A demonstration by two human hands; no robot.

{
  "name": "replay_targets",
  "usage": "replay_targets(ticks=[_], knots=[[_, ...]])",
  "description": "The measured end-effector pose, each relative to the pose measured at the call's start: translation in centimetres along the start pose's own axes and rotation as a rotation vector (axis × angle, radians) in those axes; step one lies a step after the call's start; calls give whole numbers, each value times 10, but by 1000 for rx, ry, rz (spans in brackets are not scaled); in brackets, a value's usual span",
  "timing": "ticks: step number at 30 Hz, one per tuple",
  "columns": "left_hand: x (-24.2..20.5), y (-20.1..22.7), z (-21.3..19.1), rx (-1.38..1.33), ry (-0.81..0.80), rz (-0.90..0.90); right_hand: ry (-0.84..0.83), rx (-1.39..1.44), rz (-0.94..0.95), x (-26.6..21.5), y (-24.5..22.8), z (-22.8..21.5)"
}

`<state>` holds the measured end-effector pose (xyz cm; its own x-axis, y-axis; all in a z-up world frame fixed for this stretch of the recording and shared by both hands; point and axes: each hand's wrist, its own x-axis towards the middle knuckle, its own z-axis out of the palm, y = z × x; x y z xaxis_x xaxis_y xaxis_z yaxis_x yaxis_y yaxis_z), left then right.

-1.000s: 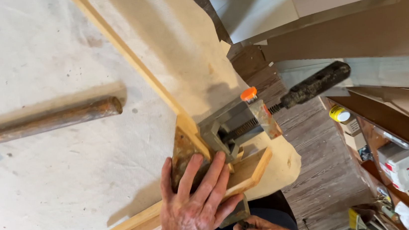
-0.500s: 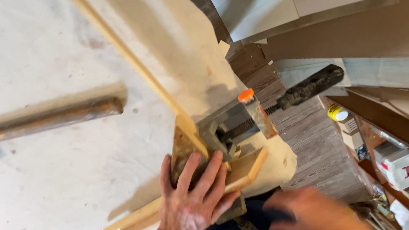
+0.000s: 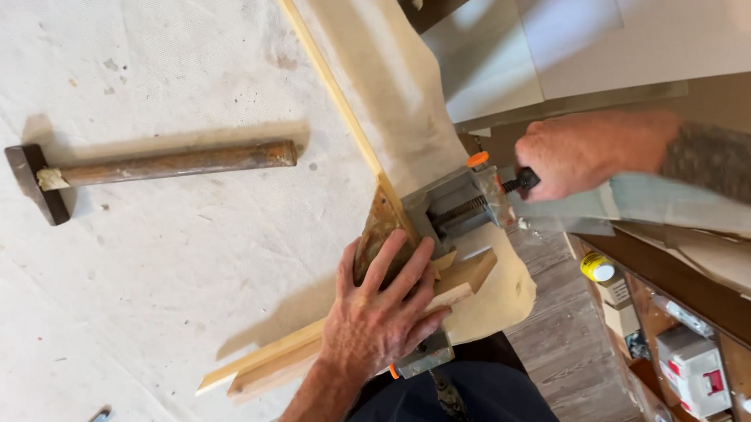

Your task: Assembling a wooden frame by gluing and clamping wooden strips.

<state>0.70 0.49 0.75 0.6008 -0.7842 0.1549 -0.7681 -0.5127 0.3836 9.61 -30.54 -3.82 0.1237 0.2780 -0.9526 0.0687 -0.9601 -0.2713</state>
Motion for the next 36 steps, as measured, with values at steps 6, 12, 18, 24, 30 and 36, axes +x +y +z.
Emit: replay_targets(ticks=[6,12,18,24,30,36], knots=[[-5,3,3,-18,-23,4,659,-670,-113,29,47,70],[-2,5,-5,26,1,-29,872,-594,-348,-42,-4,19],[3,3,-1,-7,2,12,868,582,-703,-40,-95,-80],[-2,5,4,83,-81,-11,728,749,-778,58,-112,-92],[-2,9,1,93,-100,-1,784,594,-695,68,-112,-85],[-3,10,1,107,-99,-16,750,727,-798,62,-109,-74]])
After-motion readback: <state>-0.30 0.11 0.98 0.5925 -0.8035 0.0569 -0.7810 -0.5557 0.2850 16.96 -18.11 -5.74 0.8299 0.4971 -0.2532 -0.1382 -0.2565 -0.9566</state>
